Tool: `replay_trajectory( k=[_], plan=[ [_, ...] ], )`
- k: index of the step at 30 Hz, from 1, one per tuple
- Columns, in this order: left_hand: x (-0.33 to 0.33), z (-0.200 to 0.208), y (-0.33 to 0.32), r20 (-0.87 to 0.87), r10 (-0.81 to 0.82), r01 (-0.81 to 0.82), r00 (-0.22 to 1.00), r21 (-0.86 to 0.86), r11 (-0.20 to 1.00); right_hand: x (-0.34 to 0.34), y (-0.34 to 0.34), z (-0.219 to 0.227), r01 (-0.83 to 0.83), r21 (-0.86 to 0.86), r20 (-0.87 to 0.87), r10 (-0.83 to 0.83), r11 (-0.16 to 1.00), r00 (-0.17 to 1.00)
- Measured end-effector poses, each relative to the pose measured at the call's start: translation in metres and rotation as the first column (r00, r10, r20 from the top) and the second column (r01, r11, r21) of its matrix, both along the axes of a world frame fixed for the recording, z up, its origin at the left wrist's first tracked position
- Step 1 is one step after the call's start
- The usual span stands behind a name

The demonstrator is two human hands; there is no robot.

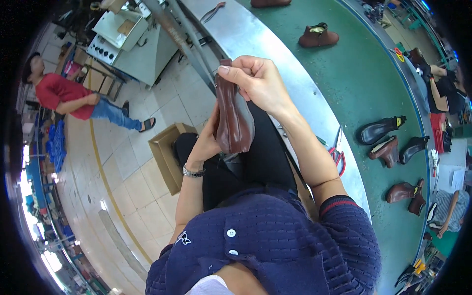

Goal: Performing various shoe assembly and finishing tasks on a production line, including lasting and trimming.

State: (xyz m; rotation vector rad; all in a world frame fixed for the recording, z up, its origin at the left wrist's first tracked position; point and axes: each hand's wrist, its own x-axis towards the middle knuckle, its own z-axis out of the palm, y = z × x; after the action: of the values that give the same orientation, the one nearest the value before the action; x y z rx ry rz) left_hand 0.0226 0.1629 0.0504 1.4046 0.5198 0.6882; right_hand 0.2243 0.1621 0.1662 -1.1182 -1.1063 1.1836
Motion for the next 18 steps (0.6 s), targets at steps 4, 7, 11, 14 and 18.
replay_trajectory(
  k=[4, 7, 11, 14, 18],
  plan=[
    [0.026, 0.021, 0.025, -0.3, 0.102, 0.009, 0.948, 0.348, 0.938, 0.035, 0.022, -0.005, 0.225, 0.156, 0.035, -0.233, 0.962, 0.972],
    [0.062, 0.026, 0.044, -0.258, 0.157, -0.046, 0.953, 0.39, 0.92, 0.049, 0.04, -0.024, 0.297, 0.263, 0.185, -0.349, 0.918, 0.919],
    [0.124, -0.013, 0.089, -0.216, 0.337, -0.287, 0.916, 0.232, 0.929, 0.05, 0.058, -0.067, 0.304, 0.265, 0.447, -0.396, 0.915, 0.802],
    [0.151, -0.043, 0.109, -0.258, 0.43, -0.286, 0.865, 0.451, 0.845, 0.069, 0.052, -0.1, 0.332, 0.179, 0.513, -0.376, 0.926, 0.771],
    [0.145, -0.09, 0.132, -0.332, 0.462, -0.354, 0.822, 0.337, 0.872, 0.084, 0.045, -0.1, 0.14, 0.003, 0.553, -0.118, 0.99, 0.825]
  ],
)
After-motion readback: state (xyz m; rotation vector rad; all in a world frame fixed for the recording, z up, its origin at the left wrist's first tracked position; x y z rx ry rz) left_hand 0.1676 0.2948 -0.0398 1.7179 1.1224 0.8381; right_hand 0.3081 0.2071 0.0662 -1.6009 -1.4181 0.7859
